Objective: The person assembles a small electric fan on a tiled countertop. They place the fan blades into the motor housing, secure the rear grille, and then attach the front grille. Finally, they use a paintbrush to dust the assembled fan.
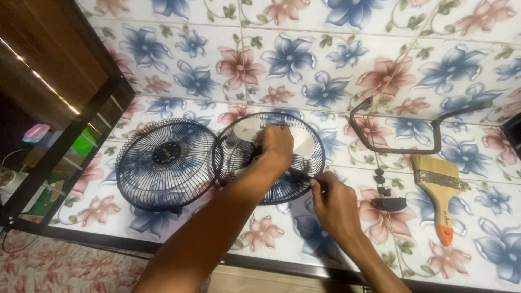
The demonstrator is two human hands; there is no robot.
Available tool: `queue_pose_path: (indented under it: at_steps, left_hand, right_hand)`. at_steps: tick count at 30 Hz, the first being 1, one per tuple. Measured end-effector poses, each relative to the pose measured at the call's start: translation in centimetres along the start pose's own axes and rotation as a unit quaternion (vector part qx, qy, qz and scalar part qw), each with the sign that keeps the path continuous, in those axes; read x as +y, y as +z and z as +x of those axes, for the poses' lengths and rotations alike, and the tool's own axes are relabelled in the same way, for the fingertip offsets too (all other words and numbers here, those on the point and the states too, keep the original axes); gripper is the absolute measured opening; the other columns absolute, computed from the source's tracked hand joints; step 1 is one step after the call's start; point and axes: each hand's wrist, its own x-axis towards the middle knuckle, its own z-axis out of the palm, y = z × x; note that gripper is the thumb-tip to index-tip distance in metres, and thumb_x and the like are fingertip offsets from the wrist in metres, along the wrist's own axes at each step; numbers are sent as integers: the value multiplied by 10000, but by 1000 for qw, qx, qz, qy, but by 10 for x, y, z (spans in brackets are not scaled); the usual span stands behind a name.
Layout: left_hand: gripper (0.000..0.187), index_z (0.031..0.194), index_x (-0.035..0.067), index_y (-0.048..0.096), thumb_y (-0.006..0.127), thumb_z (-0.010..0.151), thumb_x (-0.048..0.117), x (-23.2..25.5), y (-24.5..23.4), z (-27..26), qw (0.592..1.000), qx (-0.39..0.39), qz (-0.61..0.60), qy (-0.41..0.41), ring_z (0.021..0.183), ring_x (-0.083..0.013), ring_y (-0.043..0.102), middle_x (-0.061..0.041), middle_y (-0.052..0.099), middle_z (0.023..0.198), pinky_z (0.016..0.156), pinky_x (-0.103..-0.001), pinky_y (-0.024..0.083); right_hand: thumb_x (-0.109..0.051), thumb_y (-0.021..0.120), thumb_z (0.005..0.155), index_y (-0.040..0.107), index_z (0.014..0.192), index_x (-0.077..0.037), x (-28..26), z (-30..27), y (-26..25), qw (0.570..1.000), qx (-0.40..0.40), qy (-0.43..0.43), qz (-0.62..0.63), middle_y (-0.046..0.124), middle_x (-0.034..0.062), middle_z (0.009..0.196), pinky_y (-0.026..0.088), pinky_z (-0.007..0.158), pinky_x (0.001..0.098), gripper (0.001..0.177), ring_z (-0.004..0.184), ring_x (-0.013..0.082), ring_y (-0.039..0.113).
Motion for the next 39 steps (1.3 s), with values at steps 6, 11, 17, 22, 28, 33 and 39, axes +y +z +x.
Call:
queue_pose_path:
  at_steps: [6, 11, 17, 22, 28, 33, 39]
  left_hand:
    - [634, 1312, -7, 602, 800, 834, 360, -6, -15, -3, 998, -36, -39, -18, 963, -347, 738, -139, 705, 1198, 721, -509, 615]
    - [704, 1362, -20, 549, 821, 813, 324, -6, -16, -6, 997, -44, -55, -39, 1121, -363, 647, -157, 710, 1226, 783, -509, 603]
    - [786, 1412, -41, 430, 801, 826, 330, -6, -12, -13, 997, -35, -60, -39, 1286, -419, 467, -217, 683, 1223, 1025, -616, 447]
    - [892, 1462, -79, 353, 836, 830, 323, -4, -5, -8, 986, -50, -138, -80, 1307, -499, 455, -308, 608, 1316, 1016, -710, 423]
    - [1361, 1651, -14, 32, 907, 684, 373, -8, -17, -8, 983, 52, -170, -38, 1176, -408, 591, -276, 534, 1436, 984, -689, 445]
    - [1653, 1562, 186, -167, 1045, 479, 486, -54, -37, -5, 966, -24, -240, 93, 1431, -425, 347, -188, 388, 1543, 1076, -785, 190]
    - [1618, 1617, 112, -243, 988, 606, 394, -37, -25, -3, 950, -192, -241, -42, 1338, -477, 533, -229, 568, 1446, 1078, -854, 190]
  right_hand:
    - [-201, 640, 962, 694, 1021, -7, -9, -9, 12, 999, 37, 6, 6, 697, 194, 656, 524, 576, 447, 210, 579, 339, 699]
    - [-262, 651, 956, 716, 1038, -76, -15, -18, 13, 997, 48, 41, -39, 721, 146, 693, 505, 570, 466, 213, 574, 339, 687]
    - [-314, 720, 882, 745, 989, -113, -19, -16, 7, 990, 48, -58, -116, 697, 95, 842, 521, 623, 450, 229, 774, 311, 696]
    - [-278, 701, 893, 747, 1014, -120, -20, -5, 1, 993, -1, -42, -110, 688, 91, 917, 526, 660, 460, 204, 790, 321, 692]
    - [-287, 683, 916, 735, 1014, -113, -13, -5, 4, 995, -15, -18, -96, 698, 94, 925, 531, 682, 466, 207, 769, 331, 701]
    - [-265, 682, 904, 737, 1005, -99, -10, 0, 3, 995, -8, -56, -85, 705, 104, 925, 539, 675, 466, 202, 796, 341, 705]
    - [-236, 689, 896, 758, 1040, -126, -4, 15, -8, 990, -19, -71, -117, 669, 105, 948, 537, 711, 462, 194, 850, 331, 673]
